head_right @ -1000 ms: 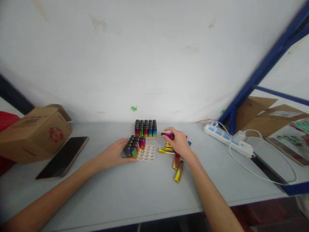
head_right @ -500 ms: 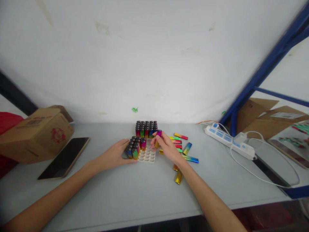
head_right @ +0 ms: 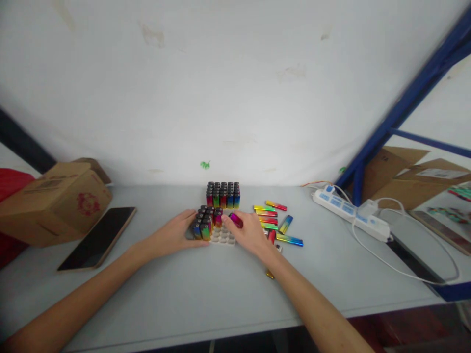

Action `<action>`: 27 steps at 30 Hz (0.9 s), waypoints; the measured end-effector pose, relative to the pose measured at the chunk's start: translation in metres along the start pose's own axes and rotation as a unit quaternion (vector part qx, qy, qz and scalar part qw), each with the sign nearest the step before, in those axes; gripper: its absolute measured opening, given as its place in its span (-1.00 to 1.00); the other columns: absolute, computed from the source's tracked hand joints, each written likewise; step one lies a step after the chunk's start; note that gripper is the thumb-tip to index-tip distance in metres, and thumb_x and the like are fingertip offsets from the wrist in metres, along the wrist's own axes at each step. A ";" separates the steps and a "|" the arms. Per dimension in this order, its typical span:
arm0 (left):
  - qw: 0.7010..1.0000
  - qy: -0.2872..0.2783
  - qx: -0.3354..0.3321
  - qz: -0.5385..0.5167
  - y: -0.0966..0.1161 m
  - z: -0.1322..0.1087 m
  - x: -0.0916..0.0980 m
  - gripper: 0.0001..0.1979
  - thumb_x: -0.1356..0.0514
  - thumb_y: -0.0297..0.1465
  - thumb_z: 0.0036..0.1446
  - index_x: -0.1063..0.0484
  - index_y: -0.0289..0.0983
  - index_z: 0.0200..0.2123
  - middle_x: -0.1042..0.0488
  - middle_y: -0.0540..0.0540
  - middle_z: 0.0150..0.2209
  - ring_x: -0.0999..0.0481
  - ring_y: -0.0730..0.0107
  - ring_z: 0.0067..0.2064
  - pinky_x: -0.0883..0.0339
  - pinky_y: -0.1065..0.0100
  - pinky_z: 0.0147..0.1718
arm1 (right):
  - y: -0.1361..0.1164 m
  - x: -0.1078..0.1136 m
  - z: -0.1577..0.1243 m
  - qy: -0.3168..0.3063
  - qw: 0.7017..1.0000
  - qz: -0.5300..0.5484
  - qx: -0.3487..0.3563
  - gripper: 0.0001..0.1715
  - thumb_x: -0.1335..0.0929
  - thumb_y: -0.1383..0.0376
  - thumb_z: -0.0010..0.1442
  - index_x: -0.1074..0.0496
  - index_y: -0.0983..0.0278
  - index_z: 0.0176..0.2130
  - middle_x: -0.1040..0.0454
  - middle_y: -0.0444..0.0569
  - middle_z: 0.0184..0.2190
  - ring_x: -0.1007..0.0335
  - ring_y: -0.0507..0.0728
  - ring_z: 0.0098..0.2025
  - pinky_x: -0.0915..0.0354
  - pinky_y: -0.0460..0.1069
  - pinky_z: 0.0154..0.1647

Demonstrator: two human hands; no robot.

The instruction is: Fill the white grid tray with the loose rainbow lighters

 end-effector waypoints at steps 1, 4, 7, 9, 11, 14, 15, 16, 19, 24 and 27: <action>1.000 -0.004 0.005 0.005 0.000 0.000 0.000 -0.29 -0.51 0.27 0.17 -0.62 -0.13 0.13 -0.70 -0.24 0.12 -0.68 -0.23 0.17 -0.57 -0.06 0.25 | 0.000 -0.001 0.000 0.002 1.000 -0.011 -0.004 -0.29 -0.33 -0.13 0.58 -0.16 0.13 -0.50 -0.24 -0.20 -0.60 -0.14 0.06 -0.50 -0.06 0.02 -0.36; 1.000 -0.009 0.011 0.008 0.001 0.001 0.000 -0.29 -0.51 0.26 0.16 -0.62 -0.13 0.12 -0.70 -0.25 0.13 -0.67 -0.27 0.20 -0.56 -0.07 0.27 | 0.000 -0.003 0.000 0.009 0.999 -0.032 -0.021 -0.44 -0.38 0.10 0.49 -0.18 0.14 -0.51 -0.22 -0.22 -0.61 -0.11 0.05 -0.51 -0.01 0.02 -0.38; 1.000 -0.006 0.006 0.002 0.001 0.001 0.000 -0.30 -0.51 0.25 0.17 -0.63 -0.14 0.12 -0.70 -0.26 0.13 -0.68 -0.26 0.19 -0.57 -0.07 0.26 | -0.001 -0.003 0.000 0.018 0.999 -0.036 -0.027 -0.56 -0.37 0.22 0.41 -0.21 0.14 -0.48 -0.24 -0.22 -0.61 -0.12 0.05 -0.51 0.01 0.02 -0.38; 1.000 -0.002 -0.001 0.002 0.001 0.000 0.001 -0.30 -0.51 0.25 0.18 -0.63 -0.14 0.13 -0.70 -0.24 0.12 -0.68 -0.23 0.17 -0.57 -0.06 0.25 | -0.002 -0.004 0.000 0.019 0.999 -0.035 -0.028 -0.59 -0.36 0.23 0.40 -0.22 0.14 -0.47 -0.25 -0.21 -0.60 -0.13 0.06 -0.50 0.01 0.02 -0.38; 1.000 0.001 -0.004 0.005 0.001 -0.001 0.001 -0.30 -0.51 0.25 0.18 -0.63 -0.14 0.12 -0.70 -0.24 0.11 -0.68 -0.20 0.16 -0.58 -0.04 0.24 | -0.002 -0.005 0.000 0.015 0.999 -0.031 -0.027 -0.61 -0.35 0.20 0.42 -0.24 0.14 -0.45 -0.25 -0.22 -0.60 -0.15 0.06 -0.51 0.01 0.02 -0.38; 1.000 -0.004 0.001 0.006 0.002 -0.001 0.003 -0.32 -0.51 0.22 0.21 -0.62 -0.17 0.12 -0.70 -0.26 0.11 -0.68 -0.21 0.17 -0.58 -0.06 0.24 | -0.001 -0.006 0.000 0.011 0.999 -0.026 -0.023 -0.57 -0.34 0.14 0.48 -0.24 0.14 -0.43 -0.25 -0.22 -0.60 -0.15 0.06 -0.52 0.01 0.02 -0.38; 1.000 -0.008 0.004 0.005 0.003 -0.001 0.003 -0.32 -0.52 0.22 0.21 -0.62 -0.18 0.11 -0.70 -0.26 0.12 -0.68 -0.21 0.17 -0.58 -0.06 0.24 | -0.001 -0.007 0.000 0.012 0.999 -0.025 -0.022 -0.54 -0.34 0.11 0.50 -0.23 0.13 -0.43 -0.24 -0.22 -0.60 -0.15 0.06 -0.52 0.01 0.02 -0.38; 1.000 -0.010 0.005 0.003 0.004 -0.001 0.003 -0.32 -0.52 0.21 0.20 -0.62 -0.18 0.10 -0.70 -0.26 0.12 -0.68 -0.21 0.17 -0.59 -0.07 0.24 | -0.001 -0.007 0.000 0.011 0.999 -0.025 -0.020 -0.50 -0.33 0.08 0.53 -0.21 0.13 -0.44 -0.25 -0.22 -0.60 -0.15 0.07 -0.51 0.01 0.02 -0.38; 1.000 -0.009 0.007 0.002 0.006 0.000 0.004 -0.34 -0.53 0.17 0.20 -0.62 -0.18 0.10 -0.70 -0.26 0.12 -0.68 -0.23 0.19 -0.58 -0.09 0.26 | -0.002 -0.009 -0.002 0.006 0.999 -0.031 -0.016 -0.42 -0.33 -0.01 0.59 -0.18 0.12 -0.43 -0.25 -0.22 -0.60 -0.15 0.08 -0.51 0.01 0.03 -0.38; 1.000 -0.011 0.012 0.005 0.006 0.000 0.004 -0.33 -0.54 0.16 0.19 -0.63 -0.21 0.11 -0.70 -0.30 0.12 -0.69 -0.24 0.18 -0.58 -0.13 0.27 | -0.003 -0.010 -0.002 0.001 0.998 -0.049 -0.030 -0.41 -0.35 0.01 0.58 -0.15 0.12 -0.45 -0.24 -0.21 -0.60 -0.13 0.08 -0.50 0.03 0.03 -0.37; 1.000 -0.004 0.007 0.005 0.004 0.000 0.003 -0.33 -0.53 0.21 0.17 -0.64 -0.16 0.10 -0.72 -0.27 0.11 -0.69 -0.24 0.17 -0.60 -0.10 0.25 | -0.003 -0.008 -0.001 -0.002 0.997 -0.064 -0.048 -0.49 -0.37 0.13 0.54 -0.20 0.13 -0.44 -0.27 -0.21 -0.58 -0.17 0.09 -0.49 0.03 0.03 -0.35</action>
Point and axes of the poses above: each hand's wrist, its own z-axis towards the middle knuckle, its own x-axis out of the back of the hand, y = z × x, the point moved 2 cm from there along z, towards the middle knuckle
